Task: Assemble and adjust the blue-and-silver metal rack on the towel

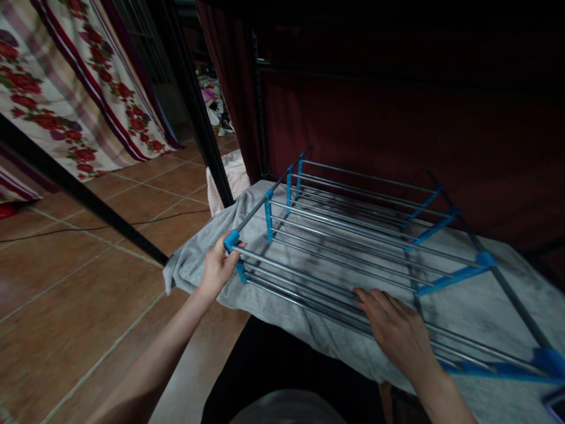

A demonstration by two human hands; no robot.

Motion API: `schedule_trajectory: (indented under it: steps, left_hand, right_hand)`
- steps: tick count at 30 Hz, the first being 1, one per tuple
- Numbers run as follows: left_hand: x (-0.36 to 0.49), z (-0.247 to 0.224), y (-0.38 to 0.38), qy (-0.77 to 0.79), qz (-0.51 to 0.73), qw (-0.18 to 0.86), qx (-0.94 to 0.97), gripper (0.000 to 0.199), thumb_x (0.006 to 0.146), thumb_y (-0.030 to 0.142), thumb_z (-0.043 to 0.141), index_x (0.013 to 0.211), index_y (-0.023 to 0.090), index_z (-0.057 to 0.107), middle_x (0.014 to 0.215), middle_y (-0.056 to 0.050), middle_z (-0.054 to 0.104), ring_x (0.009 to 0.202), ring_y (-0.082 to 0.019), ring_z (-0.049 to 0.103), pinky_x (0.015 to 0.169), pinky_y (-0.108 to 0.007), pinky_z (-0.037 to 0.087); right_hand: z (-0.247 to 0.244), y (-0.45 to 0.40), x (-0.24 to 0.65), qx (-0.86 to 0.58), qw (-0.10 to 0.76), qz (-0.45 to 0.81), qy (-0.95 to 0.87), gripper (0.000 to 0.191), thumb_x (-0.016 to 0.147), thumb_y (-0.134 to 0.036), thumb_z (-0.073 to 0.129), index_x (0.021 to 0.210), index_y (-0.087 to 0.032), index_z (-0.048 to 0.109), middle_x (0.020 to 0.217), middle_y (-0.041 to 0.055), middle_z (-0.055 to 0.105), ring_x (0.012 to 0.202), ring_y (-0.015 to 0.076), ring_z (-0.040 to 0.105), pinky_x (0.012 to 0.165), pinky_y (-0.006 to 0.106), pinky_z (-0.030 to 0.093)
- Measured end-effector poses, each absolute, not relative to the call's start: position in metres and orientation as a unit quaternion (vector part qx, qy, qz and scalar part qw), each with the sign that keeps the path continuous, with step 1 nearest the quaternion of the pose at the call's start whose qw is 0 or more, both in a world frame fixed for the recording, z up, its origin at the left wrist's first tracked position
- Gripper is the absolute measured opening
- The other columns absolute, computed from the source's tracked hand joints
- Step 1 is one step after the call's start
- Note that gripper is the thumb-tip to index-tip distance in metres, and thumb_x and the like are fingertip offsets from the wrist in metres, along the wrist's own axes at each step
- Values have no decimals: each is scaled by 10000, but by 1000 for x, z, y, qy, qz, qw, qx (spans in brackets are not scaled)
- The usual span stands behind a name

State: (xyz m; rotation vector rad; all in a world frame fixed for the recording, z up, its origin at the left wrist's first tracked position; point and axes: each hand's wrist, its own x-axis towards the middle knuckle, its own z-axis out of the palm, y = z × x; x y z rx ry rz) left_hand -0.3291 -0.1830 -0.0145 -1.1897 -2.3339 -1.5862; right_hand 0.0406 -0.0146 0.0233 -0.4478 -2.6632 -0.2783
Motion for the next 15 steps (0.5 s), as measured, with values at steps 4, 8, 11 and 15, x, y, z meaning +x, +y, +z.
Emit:
schedule_trajectory:
  steps: [4,8,11,15]
  left_hand:
    - [-330,-15,-182,-759,-513,53,-398,417,844,454,587,1159,182,572,909,-45,696,858,-243,667,762,-369,534]
    - [-328,-11,-182,-763,-502,63,-403,369,840,448,596,1117,205,586,916,-39,696,846,-237,664,742,-356,530]
    - [-326,-6,-183,-769,-493,63,-403,360,834,471,584,1090,219,595,909,-47,697,843,-246,667,717,-355,531]
    - [-326,1,-183,-778,-479,46,-404,356,799,503,594,1033,235,608,912,-43,697,871,-266,664,772,-399,539]
  right_hand:
    - [23,-15,41,-171,205,-95,-959,263,981,-215,456,1210,-183,580,955,53,661,786,162,600,719,312,413]
    - [24,-15,41,-176,204,-91,-959,280,980,-224,460,1233,-186,573,972,52,658,809,164,604,730,315,420]
    - [27,-17,40,-182,207,-88,-957,292,975,-227,474,1247,-188,573,944,49,662,794,161,605,728,320,430]
    - [30,-24,42,-177,222,-86,-955,365,965,-238,495,1325,-183,527,1067,86,671,920,196,616,880,378,449]
